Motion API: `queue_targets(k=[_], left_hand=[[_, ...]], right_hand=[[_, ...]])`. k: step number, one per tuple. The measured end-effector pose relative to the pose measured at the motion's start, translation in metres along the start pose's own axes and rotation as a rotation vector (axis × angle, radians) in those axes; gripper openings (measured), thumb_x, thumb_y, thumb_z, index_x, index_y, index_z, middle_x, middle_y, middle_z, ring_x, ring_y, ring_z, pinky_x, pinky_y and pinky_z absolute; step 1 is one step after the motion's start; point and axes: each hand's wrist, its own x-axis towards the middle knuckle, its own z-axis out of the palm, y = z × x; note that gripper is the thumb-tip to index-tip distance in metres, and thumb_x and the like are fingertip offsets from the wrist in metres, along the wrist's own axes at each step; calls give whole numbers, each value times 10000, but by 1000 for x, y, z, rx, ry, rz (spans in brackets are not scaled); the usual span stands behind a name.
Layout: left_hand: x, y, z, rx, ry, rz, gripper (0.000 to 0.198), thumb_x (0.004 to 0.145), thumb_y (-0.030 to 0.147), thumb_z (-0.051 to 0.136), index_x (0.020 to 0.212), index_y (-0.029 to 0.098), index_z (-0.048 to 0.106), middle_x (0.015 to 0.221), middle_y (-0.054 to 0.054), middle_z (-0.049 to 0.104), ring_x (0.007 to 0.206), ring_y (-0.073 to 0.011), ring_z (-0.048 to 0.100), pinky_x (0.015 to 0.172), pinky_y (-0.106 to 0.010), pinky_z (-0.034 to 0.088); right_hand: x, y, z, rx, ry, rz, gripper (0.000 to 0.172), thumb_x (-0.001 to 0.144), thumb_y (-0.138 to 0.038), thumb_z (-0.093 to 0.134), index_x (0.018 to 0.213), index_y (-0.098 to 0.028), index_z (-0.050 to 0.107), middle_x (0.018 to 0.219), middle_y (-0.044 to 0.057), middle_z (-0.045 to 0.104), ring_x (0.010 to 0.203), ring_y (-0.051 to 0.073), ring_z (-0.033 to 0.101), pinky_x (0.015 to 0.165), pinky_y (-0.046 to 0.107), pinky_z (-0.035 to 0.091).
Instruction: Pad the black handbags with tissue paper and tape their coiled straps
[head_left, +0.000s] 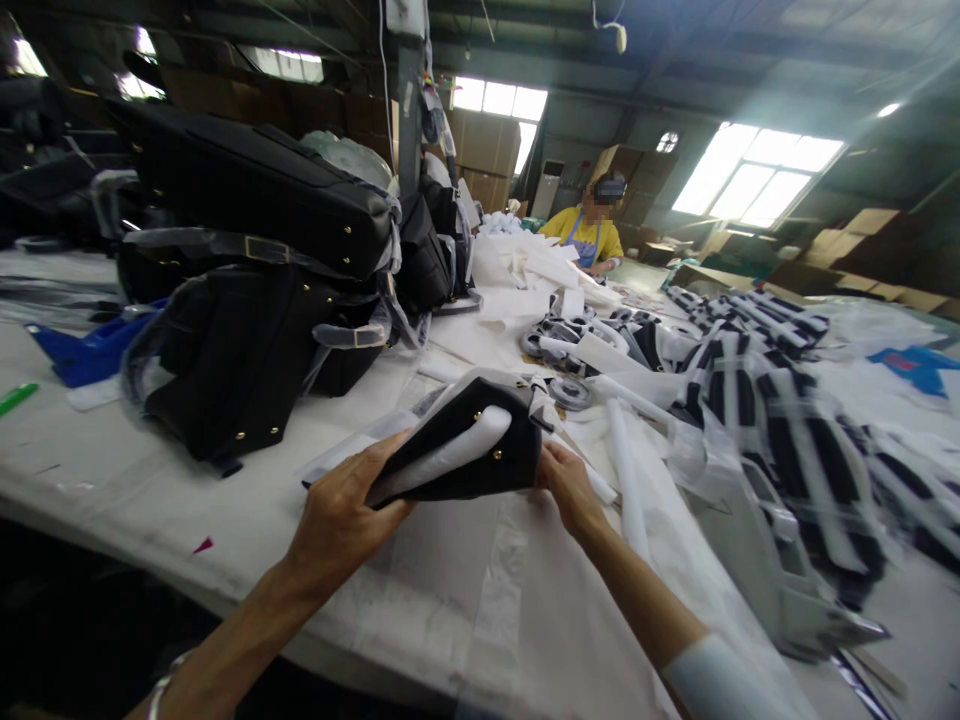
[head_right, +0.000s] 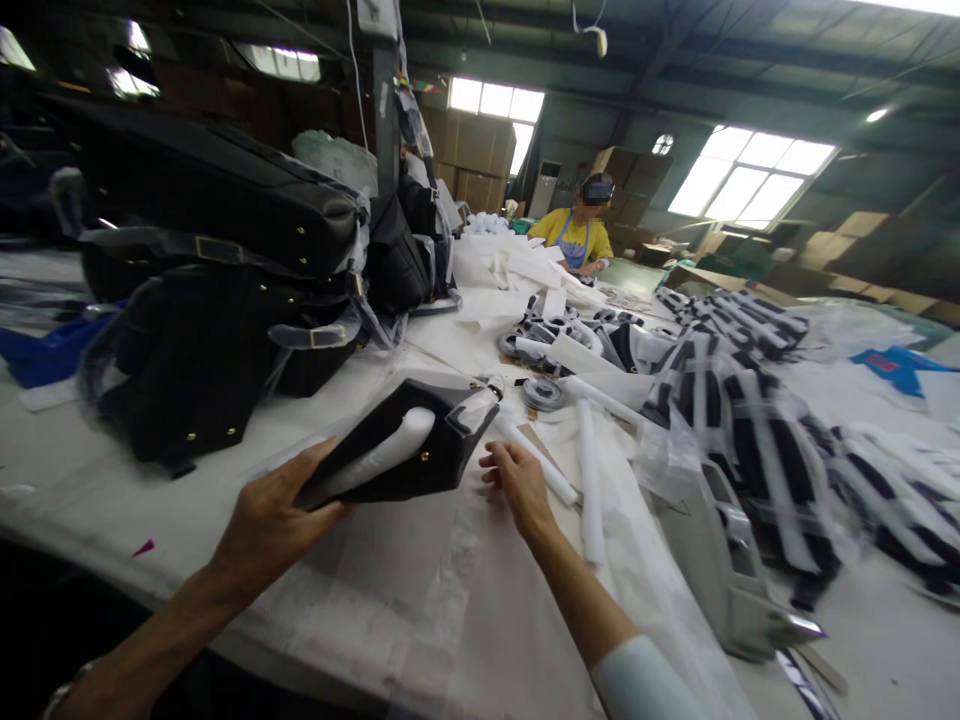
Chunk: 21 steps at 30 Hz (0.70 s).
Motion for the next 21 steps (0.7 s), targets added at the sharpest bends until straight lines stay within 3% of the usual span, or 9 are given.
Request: queue_targets(k=[2,4,7,11,16,19,21], left_hand=[[0,1,0,-3,1,13,483,876,263,625,1343,213,510,1175,-60,703,986,-248,711,918,-353,579],[0,4,2,-12,5,38,490,873,222,622,1349,222,507,1185,-59,700,1006,-240,705,927,-348,571],[1,16,8,-29,-11,101,504,870,139,599,1358,222,503,1224,-74,687,1079,-233,679,958,-350,550],[-4,37,24,-24,-48,282,479,873,78,523,1343,170,519,1259,-100,670,1191,-224,618,1010,-354,515],[-26,50,50,56,-88,432,435,919,43,382,1297,148,570,1280,-87,661,1224,-206,590,1039,-357,485],[-42,53,65,78,-73,516,370,979,106,370,1261,154,605,1291,-82,655,1239,-235,578,1056,-389,467],[-49,53,72,88,-76,539,355,998,134,368,1252,162,613,1300,-81,648,1244,-242,573,1061,-397,458]], right_hand=[[-23,7,-6,-240,51,-161,249,847,-443,643,932,-211,676,1038,96,699,1086,303,609,1039,488,432],[-47,16,-6,-621,2,-409,249,850,-375,634,1040,-224,695,1198,113,672,1195,330,558,1090,528,371],[-78,31,-1,-1007,-143,-683,343,822,-253,632,1163,-246,663,1249,115,662,1199,336,573,1028,532,441],[-105,43,0,-1003,-155,-816,302,883,-182,532,1136,-286,658,1035,74,744,942,270,704,812,391,570],[-144,31,-7,-834,-345,-1006,207,896,-173,556,1060,-255,652,826,47,744,685,185,709,637,251,554],[-161,3,-11,-745,-307,-933,113,905,-209,584,951,-263,672,707,9,722,585,155,678,570,218,523],[-159,-21,-14,-708,-175,-835,108,920,-249,581,901,-265,685,729,9,727,623,159,684,601,221,530]])
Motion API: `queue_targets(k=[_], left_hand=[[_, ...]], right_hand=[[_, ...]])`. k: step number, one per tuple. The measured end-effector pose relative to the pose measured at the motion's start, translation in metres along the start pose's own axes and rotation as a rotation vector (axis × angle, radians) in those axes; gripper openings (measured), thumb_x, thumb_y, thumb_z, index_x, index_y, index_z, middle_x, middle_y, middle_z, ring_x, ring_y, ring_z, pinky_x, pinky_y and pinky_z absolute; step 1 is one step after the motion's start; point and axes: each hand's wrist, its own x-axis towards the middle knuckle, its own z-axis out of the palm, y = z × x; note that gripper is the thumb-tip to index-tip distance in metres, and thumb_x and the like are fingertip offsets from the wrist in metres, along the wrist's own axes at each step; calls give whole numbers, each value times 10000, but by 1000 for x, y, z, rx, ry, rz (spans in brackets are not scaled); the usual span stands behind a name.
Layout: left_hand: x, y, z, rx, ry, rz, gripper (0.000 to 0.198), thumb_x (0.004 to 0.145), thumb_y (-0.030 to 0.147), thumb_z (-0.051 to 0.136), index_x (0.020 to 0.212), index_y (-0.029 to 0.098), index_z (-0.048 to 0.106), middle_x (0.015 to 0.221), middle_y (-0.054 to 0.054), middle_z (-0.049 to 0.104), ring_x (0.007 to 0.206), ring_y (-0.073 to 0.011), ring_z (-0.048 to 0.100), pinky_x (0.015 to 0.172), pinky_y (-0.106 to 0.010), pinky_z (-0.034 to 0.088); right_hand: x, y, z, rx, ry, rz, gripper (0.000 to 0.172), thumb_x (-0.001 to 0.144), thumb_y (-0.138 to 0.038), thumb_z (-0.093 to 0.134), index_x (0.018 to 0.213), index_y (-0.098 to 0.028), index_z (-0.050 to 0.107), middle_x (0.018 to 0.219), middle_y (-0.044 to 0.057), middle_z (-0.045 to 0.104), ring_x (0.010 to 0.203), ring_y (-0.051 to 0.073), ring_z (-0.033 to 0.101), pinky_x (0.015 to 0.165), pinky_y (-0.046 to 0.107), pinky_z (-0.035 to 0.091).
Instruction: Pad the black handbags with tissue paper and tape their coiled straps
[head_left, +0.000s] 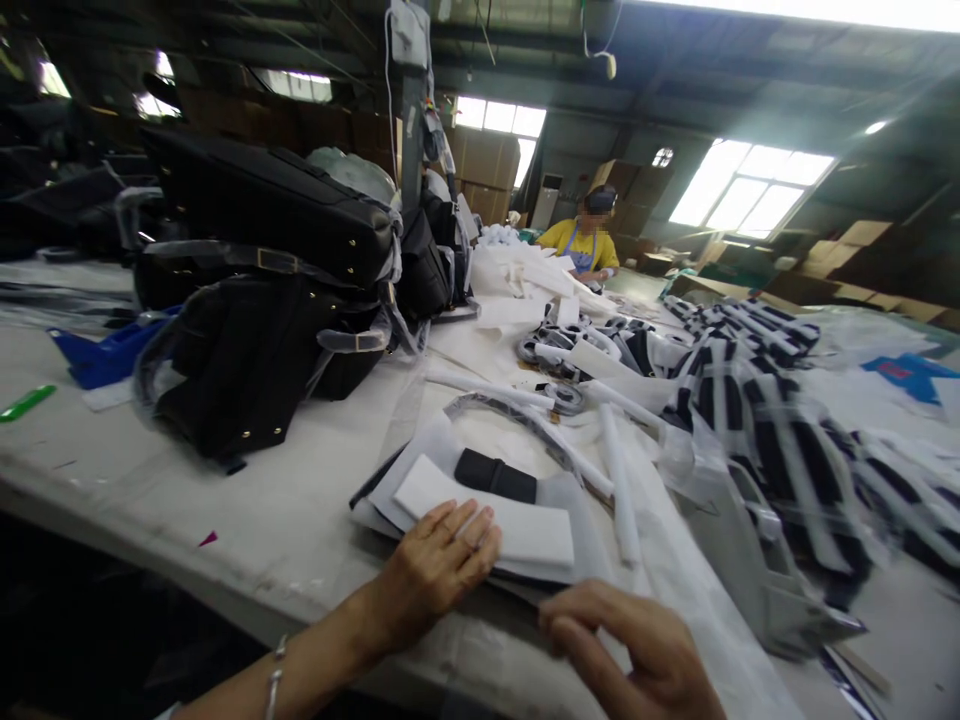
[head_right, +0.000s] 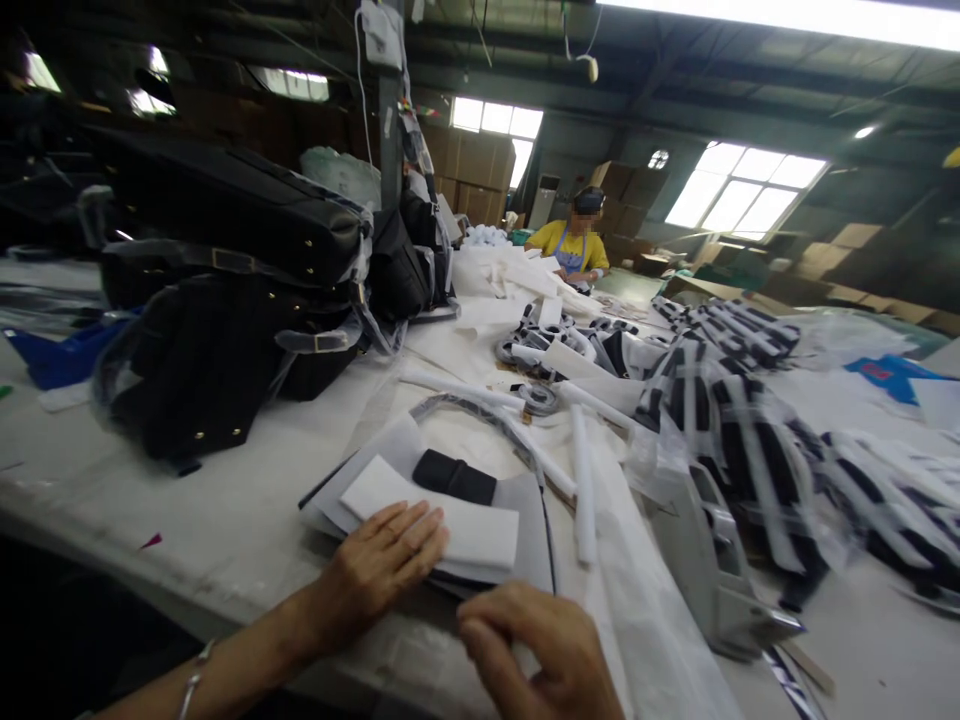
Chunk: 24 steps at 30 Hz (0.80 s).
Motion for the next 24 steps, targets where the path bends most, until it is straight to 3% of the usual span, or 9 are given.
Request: queue_targets(k=[3,5,7,11,14,18,24], left_hand=[[-3,2,6,11,-13,-14,363,1006,135,359,1276,173,600,1325,-83,630,1259,-235,562,1080,-396,439],[-3,2,8,21,-3,-4,360,1008,136,364,1281,173,596,1328,-85,627,1262,-232,560,1093,-399,426],[-3,2,10,30,19,-4,346,1008,141,376,1266,167,606,1320,-85,632,1263,-234,558,1103,-401,416],[-3,2,13,63,50,5,317,1016,173,389,1243,160,610,1306,-95,636,1262,-229,556,1117,-408,401],[-4,2,13,63,47,0,316,1018,184,391,1236,164,619,1325,-85,624,1266,-226,552,1123,-408,397],[-4,3,13,47,53,-13,325,1013,185,394,1226,174,639,1339,-68,617,1266,-228,552,1113,-399,415],[-5,4,15,51,71,-23,332,1015,180,378,1208,176,648,1320,-66,630,1259,-225,556,1109,-400,415]], right_hand=[[40,15,-19,-139,101,155,164,926,-304,574,854,-252,712,847,37,743,780,199,701,737,271,542],[73,40,-24,-321,-12,230,207,937,-281,532,912,-231,731,942,57,745,877,212,697,826,298,529],[104,69,-22,-574,-204,320,250,932,-215,502,1046,-208,725,1040,75,739,963,212,690,886,301,511],[149,112,-6,-732,-411,310,327,798,-111,629,1107,-174,715,1140,123,715,1052,265,674,910,324,501],[167,122,8,-791,-552,262,299,768,-83,647,1051,-129,730,1107,173,717,1037,298,681,869,337,519],[176,122,24,-843,-668,224,255,831,-53,551,1001,-71,740,1044,222,726,995,320,697,830,367,533],[179,124,22,-880,-615,250,310,892,-77,461,987,-99,756,985,214,742,935,286,714,804,349,531]])
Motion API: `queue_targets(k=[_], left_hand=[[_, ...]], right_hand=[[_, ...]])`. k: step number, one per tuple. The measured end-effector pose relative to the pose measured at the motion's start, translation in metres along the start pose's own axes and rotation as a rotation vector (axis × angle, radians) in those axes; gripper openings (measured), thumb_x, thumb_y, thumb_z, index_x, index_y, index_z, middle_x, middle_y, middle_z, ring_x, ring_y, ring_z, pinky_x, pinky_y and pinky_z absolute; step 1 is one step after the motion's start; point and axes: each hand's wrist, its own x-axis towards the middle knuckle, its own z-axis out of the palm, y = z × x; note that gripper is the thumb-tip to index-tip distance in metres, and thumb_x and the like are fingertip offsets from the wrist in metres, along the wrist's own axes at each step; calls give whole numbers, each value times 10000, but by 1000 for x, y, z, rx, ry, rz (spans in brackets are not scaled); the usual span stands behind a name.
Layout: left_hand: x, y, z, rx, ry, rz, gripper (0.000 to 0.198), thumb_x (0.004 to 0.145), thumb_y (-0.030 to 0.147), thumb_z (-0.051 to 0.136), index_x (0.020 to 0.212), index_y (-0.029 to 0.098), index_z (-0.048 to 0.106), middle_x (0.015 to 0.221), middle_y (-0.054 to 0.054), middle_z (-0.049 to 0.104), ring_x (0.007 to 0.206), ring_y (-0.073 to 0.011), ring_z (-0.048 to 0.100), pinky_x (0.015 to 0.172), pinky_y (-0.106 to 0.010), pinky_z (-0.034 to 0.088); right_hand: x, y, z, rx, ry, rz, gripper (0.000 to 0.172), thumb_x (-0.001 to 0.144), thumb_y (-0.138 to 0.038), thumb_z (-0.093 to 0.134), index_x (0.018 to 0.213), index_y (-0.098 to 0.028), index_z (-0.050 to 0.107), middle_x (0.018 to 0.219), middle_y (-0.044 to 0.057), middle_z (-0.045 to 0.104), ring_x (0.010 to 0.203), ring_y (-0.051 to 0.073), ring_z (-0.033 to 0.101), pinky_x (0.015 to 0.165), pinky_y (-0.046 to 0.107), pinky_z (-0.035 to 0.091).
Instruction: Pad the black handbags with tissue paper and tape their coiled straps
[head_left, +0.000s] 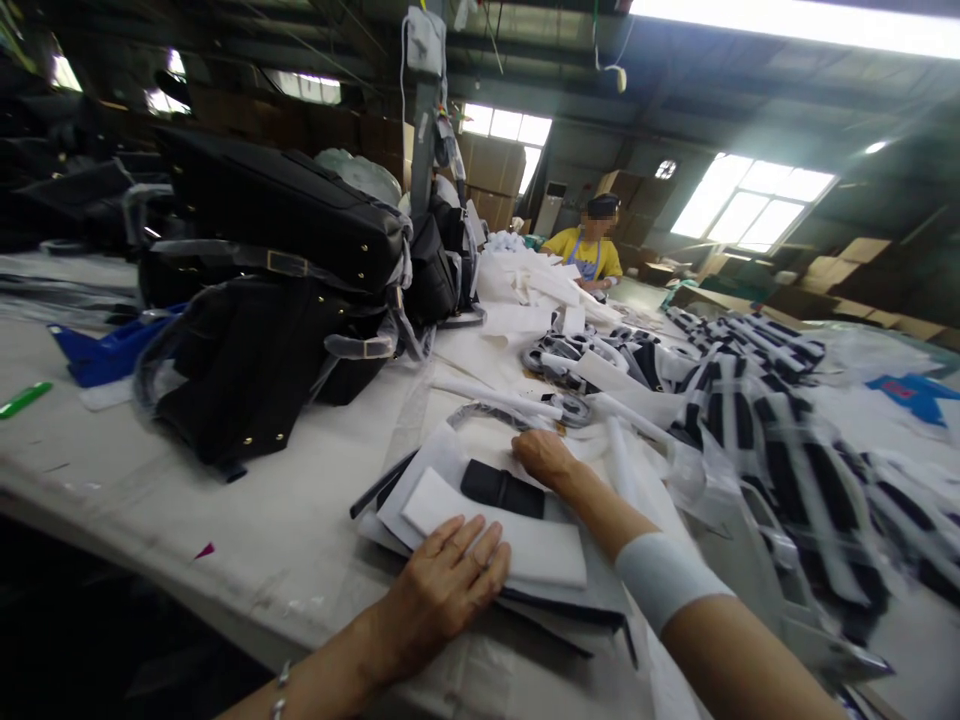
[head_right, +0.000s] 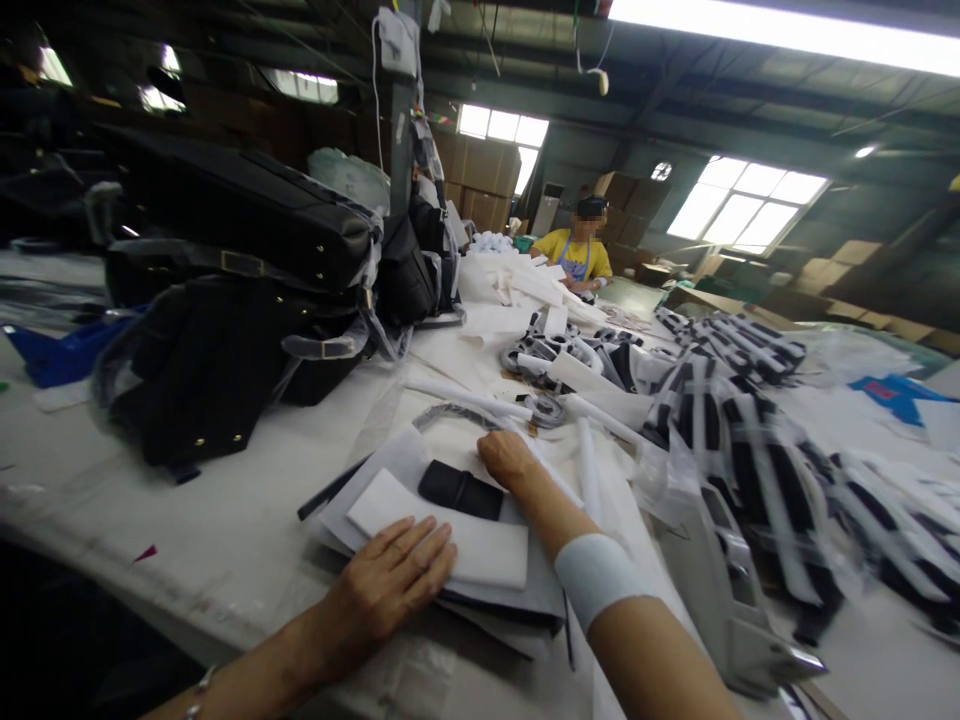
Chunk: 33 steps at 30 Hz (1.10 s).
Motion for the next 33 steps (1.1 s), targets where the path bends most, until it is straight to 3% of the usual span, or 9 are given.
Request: queue_targets(k=[3,6,10,14,17,22,24,28,33], left_hand=[[-1,0,1,-7,11,0,319,1014,186,391,1209,170,643,1307,-70,635,1244,-229,567,1090,-401,428],[-1,0,1,-1,-17,0,318,1011,178,395,1233,164,622,1317,-87,627,1235,-230,574,1066,-402,447],[6,-2,-7,1,-42,5,366,1014,143,334,1271,128,595,1297,-104,640,1210,-216,590,1041,-381,467],[13,-4,-19,2,-112,7,419,1009,113,300,1375,99,504,1298,-124,635,1210,-192,589,1037,-344,468],[14,-5,-23,-4,-166,18,446,1019,173,356,1457,225,422,1300,-99,630,1188,-206,606,1012,-371,483],[10,-6,-20,-4,-175,57,449,1009,188,414,1445,295,438,1298,-87,627,1171,-222,614,994,-392,486],[9,-6,-19,-5,-161,59,441,1011,188,407,1436,296,450,1291,-83,631,1169,-222,613,991,-390,485],[9,-7,-18,0,-177,69,456,1010,204,422,1457,299,417,1307,-84,621,1180,-213,603,1011,-382,467],[12,-7,-22,1,-186,75,456,1010,192,408,1453,297,424,1310,-82,619,1183,-213,600,1005,-376,472]], right_hand=[[-17,8,-8,44,71,43,301,945,-191,463,1006,-159,756,943,148,759,894,252,720,775,306,526],[-57,8,-19,125,176,17,295,987,-265,452,1093,-218,723,1045,75,753,972,197,700,840,262,507],[-128,-17,-19,370,364,-246,208,958,-231,525,1019,-232,723,989,33,751,891,153,695,828,238,516],[-174,-56,-2,361,532,-431,206,956,-145,502,975,-198,701,966,57,745,914,187,682,836,297,529],[-189,-83,11,355,707,-459,204,955,-92,490,1025,-167,667,1000,74,740,980,203,665,890,336,515],[-209,-118,44,429,684,-631,177,980,-142,469,1036,-156,637,937,58,742,844,158,670,790,282,523],[-216,-124,65,353,696,-595,207,989,-184,461,1096,-161,636,996,58,746,917,177,673,852,312,523],[-215,-129,102,152,729,-386,328,997,-235,436,1283,-187,591,1264,88,673,1174,252,590,989,424,475],[-200,-128,113,374,791,-364,283,944,-138,461,1141,-207,651,1089,78,733,1081,230,635,956,424,497]])
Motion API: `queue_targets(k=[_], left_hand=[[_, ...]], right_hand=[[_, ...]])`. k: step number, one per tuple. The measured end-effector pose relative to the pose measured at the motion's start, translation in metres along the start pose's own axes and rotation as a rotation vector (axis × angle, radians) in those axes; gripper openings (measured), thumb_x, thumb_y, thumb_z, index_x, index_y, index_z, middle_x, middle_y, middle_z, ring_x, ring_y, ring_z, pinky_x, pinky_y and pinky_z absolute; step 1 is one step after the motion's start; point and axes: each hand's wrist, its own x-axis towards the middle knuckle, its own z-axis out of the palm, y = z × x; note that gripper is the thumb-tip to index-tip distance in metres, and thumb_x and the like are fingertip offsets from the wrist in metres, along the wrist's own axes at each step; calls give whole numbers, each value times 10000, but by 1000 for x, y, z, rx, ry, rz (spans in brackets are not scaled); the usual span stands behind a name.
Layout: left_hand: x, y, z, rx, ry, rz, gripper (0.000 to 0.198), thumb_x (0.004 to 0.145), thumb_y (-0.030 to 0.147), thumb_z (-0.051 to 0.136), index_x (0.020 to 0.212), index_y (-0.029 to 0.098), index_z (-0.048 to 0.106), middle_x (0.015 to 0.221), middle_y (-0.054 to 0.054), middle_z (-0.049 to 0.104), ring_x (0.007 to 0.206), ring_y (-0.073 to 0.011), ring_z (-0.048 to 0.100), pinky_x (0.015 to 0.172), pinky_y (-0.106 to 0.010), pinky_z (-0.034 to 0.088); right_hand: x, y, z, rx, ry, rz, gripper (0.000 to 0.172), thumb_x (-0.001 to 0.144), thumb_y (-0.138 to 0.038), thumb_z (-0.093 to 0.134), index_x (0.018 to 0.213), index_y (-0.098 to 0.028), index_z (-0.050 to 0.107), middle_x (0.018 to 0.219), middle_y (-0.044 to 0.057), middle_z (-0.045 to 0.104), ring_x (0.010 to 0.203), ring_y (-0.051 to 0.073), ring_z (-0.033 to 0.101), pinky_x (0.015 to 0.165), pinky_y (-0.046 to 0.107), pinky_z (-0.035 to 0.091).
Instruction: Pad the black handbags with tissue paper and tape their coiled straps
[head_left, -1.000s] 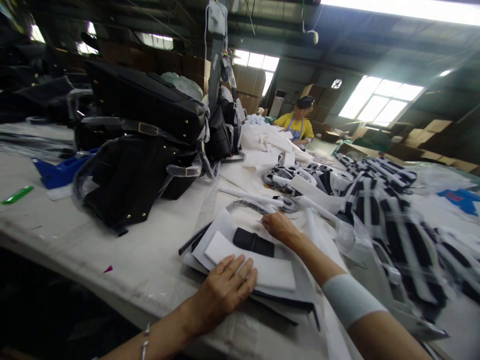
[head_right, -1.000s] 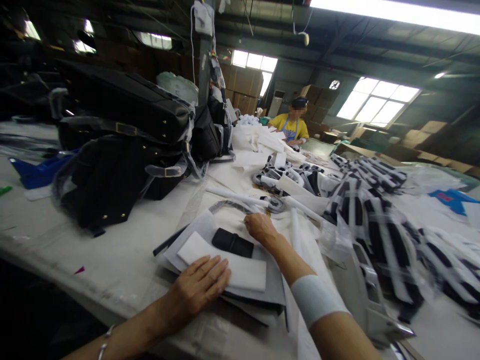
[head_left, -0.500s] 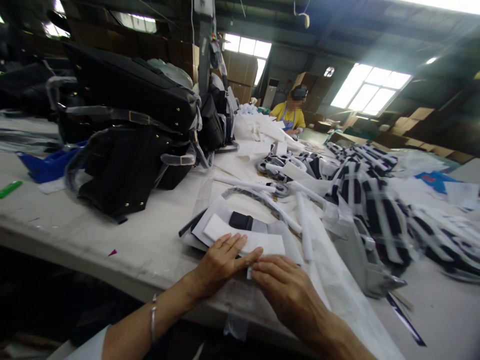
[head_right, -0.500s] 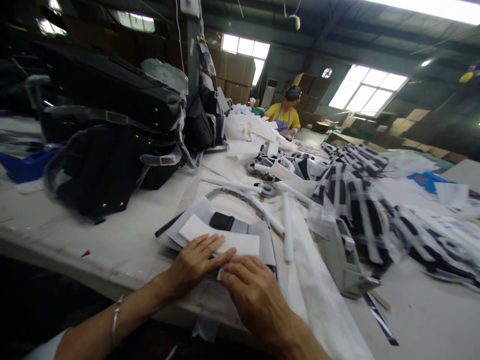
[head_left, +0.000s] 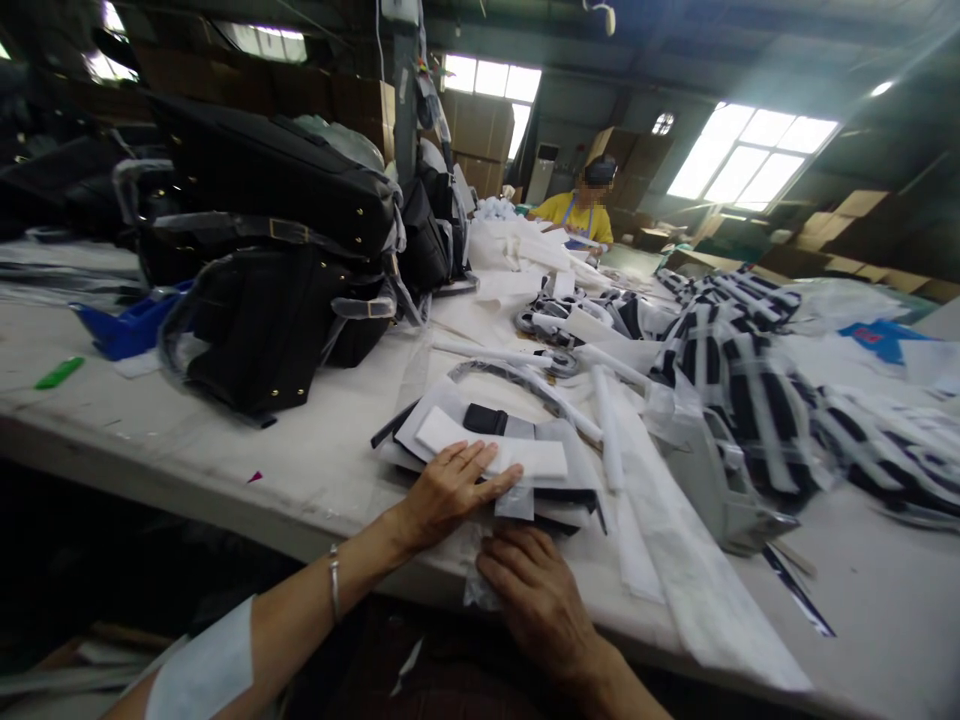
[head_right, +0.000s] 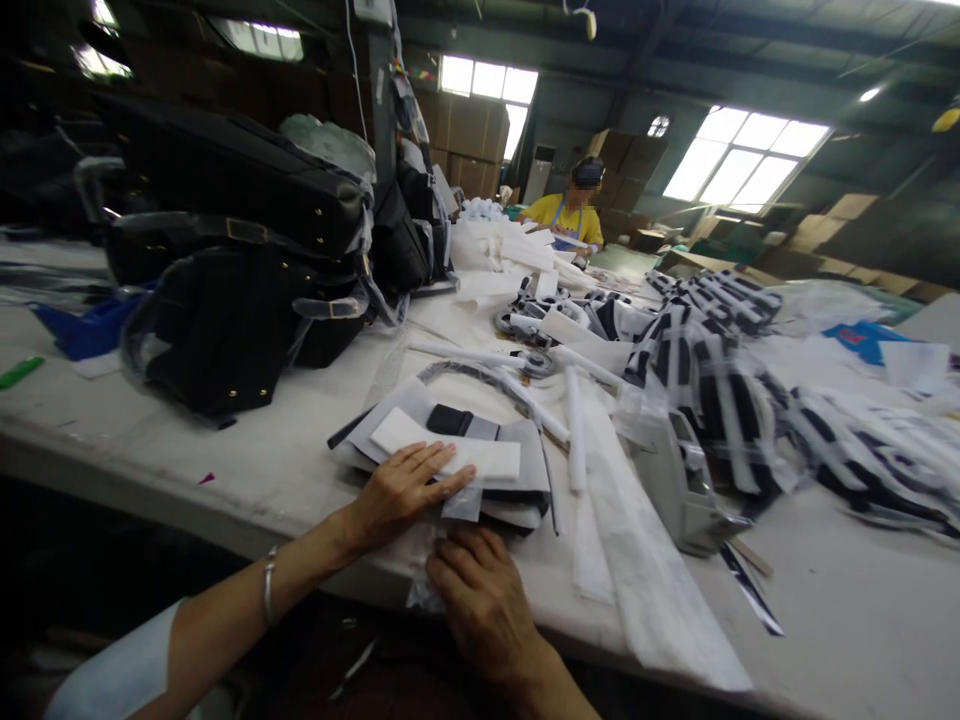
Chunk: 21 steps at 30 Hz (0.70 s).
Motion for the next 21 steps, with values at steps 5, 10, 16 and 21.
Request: queue_targets(k=[5,10,16,21], left_hand=[[2,-1,-2,-12,-30,-5,458,1009,174,392,1451,290,431,1319,-83,613,1187,-211,598,1000,-376,479],[5,0,0,-22,-25,-39,470,995,166,428,1445,302,440,1319,-76,615,1187,-217,598,997,-382,481],[7,8,0,8,12,-34,436,1002,155,400,1398,308,503,1278,-72,639,1156,-212,617,988,-384,484],[6,9,-1,20,-7,-14,440,1011,153,369,1400,306,504,1278,-82,637,1163,-218,615,981,-389,488]], right_hand=[[1,16,-35,244,77,65,229,911,-115,497,1039,-222,654,948,53,749,940,189,706,913,356,559],[-10,17,-62,299,35,65,273,906,-77,493,1091,-217,637,985,60,749,962,178,713,977,347,545],[-22,-3,-58,294,-46,10,213,959,-170,507,1118,-217,641,917,56,764,929,190,723,910,314,580],[10,15,-91,232,138,171,96,943,-233,592,969,-223,684,820,38,742,774,174,713,760,274,591]])
